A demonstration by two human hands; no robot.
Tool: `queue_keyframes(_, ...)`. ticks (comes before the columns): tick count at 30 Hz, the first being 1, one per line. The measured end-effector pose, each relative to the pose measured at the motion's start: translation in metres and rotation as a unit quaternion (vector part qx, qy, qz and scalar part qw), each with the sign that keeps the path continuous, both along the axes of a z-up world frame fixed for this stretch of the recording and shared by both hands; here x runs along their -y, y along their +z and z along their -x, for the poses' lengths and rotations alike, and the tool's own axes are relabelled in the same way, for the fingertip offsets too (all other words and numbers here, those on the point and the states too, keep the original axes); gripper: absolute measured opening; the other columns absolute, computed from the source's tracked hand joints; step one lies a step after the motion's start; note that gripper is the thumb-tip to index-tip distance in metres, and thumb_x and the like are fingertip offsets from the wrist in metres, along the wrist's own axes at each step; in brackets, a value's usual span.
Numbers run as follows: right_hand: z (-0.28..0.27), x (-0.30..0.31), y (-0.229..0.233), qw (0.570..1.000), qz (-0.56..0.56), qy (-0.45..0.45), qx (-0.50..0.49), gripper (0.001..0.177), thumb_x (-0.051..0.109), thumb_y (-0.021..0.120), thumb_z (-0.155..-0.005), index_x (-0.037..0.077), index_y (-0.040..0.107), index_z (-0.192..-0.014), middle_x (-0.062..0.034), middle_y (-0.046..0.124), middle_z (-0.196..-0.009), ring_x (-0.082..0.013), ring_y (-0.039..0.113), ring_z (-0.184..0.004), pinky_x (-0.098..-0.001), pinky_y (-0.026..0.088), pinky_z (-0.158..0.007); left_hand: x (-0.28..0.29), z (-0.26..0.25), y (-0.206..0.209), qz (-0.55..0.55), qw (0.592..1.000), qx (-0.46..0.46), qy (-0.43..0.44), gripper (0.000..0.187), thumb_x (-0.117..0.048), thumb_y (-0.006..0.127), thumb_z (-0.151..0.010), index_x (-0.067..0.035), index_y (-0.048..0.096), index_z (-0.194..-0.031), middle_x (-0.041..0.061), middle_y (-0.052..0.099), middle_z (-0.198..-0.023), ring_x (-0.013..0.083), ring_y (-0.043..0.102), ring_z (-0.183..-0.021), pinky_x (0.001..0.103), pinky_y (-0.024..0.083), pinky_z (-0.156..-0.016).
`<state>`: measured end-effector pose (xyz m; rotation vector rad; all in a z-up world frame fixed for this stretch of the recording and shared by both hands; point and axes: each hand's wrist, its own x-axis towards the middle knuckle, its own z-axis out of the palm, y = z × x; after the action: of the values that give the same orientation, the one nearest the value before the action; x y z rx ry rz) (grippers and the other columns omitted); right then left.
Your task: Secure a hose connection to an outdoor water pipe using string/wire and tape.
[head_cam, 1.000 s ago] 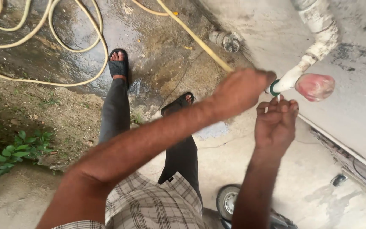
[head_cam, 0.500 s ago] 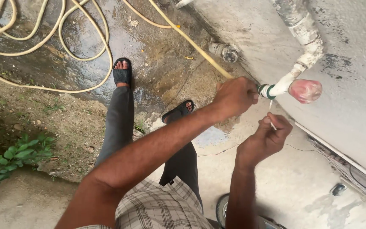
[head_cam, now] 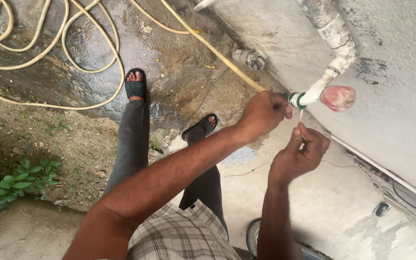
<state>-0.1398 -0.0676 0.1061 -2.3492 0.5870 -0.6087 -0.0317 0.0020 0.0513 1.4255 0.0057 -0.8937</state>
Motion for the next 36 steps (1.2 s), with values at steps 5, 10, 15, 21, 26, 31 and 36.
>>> queue_keyframes(5,0.002,-0.004,0.003,0.997,0.052,-0.038,-0.035,0.010,-0.002,0.072,-0.100,0.004,0.073,-0.108,-0.0031,0.056,-0.103,-0.0135,0.052,-0.092,-0.0288,0.043,-0.076,0.005,0.007,-0.004,0.101,0.986,-0.131,0.036,0.011,-0.012,0.073,-0.089,-0.004,0.078,-0.082,0.004,0.074,-0.072,0.0104,0.068,-0.066,0.030,0.058,-0.064)
queue_keyframes(10,-0.002,-0.012,0.004,0.993,0.109,-0.036,-0.042,0.011,-0.004,0.075,-0.100,0.003,0.074,-0.109,-0.0035,0.056,-0.101,-0.0156,0.055,-0.092,-0.0304,0.045,-0.078,0.013,0.005,0.016,0.027,0.986,-0.156,0.044,0.009,-0.007,0.073,-0.087,0.000,0.079,-0.086,0.007,0.071,-0.071,0.0127,0.062,-0.058,0.030,0.051,-0.052)
queue_keyframes(15,-0.004,-0.020,0.004,0.986,0.164,-0.008,-0.033,0.012,-0.006,0.075,-0.101,0.002,0.073,-0.110,-0.0064,0.055,-0.105,-0.0181,0.058,-0.098,-0.0317,0.048,-0.083,0.031,0.020,0.004,0.102,0.947,-0.275,0.129,0.011,-0.004,0.070,-0.091,0.006,0.073,-0.087,0.012,0.070,-0.072,0.0146,0.065,-0.057,0.029,0.056,-0.049)
queue_keyframes(21,0.001,-0.026,0.013,0.962,0.263,0.043,-0.059,0.019,-0.006,0.078,-0.098,0.001,0.076,-0.116,-0.0077,0.057,-0.104,-0.0228,0.054,-0.099,-0.0372,0.045,-0.084,0.032,0.025,0.000,0.188,0.904,-0.352,0.152,0.009,-0.001,0.068,-0.091,0.006,0.071,-0.086,0.010,0.072,-0.077,0.0150,0.072,-0.066,0.028,0.058,-0.053)
queue_keyframes(26,0.025,-0.026,0.024,0.993,0.091,-0.005,-0.075,0.032,0.006,0.074,-0.096,0.003,0.064,-0.126,-0.0082,0.058,-0.115,-0.0190,0.055,-0.096,-0.0339,0.048,-0.081,0.040,0.027,-0.010,0.161,0.929,-0.311,0.121,0.015,-0.004,0.076,-0.090,0.003,0.068,-0.079,0.011,0.070,-0.070,0.0141,0.063,-0.058,0.026,0.053,-0.048)
queue_keyframes(31,0.031,0.021,-0.011,0.773,-0.607,-0.181,-0.029,0.029,0.031,0.061,-0.102,0.009,0.062,-0.122,-0.0034,0.066,-0.108,-0.0202,0.063,-0.098,-0.0350,0.054,-0.084,0.026,0.027,-0.003,0.200,0.910,-0.346,0.111,0.008,-0.006,0.075,-0.090,-0.001,0.071,-0.084,0.008,0.068,-0.069,0.0104,0.059,-0.055,0.024,0.050,-0.046)
queue_keyframes(36,0.026,0.037,-0.015,0.788,-0.603,-0.116,-0.029,0.028,0.025,0.061,-0.106,0.004,0.063,-0.124,-0.0059,0.068,-0.112,-0.0165,0.064,-0.100,-0.0315,0.053,-0.086,0.020,0.025,-0.009,0.217,0.900,-0.362,0.111,0.007,-0.008,0.071,-0.090,-0.003,0.071,-0.086,0.007,0.065,-0.064,0.0110,0.052,-0.048,0.028,0.042,-0.039)
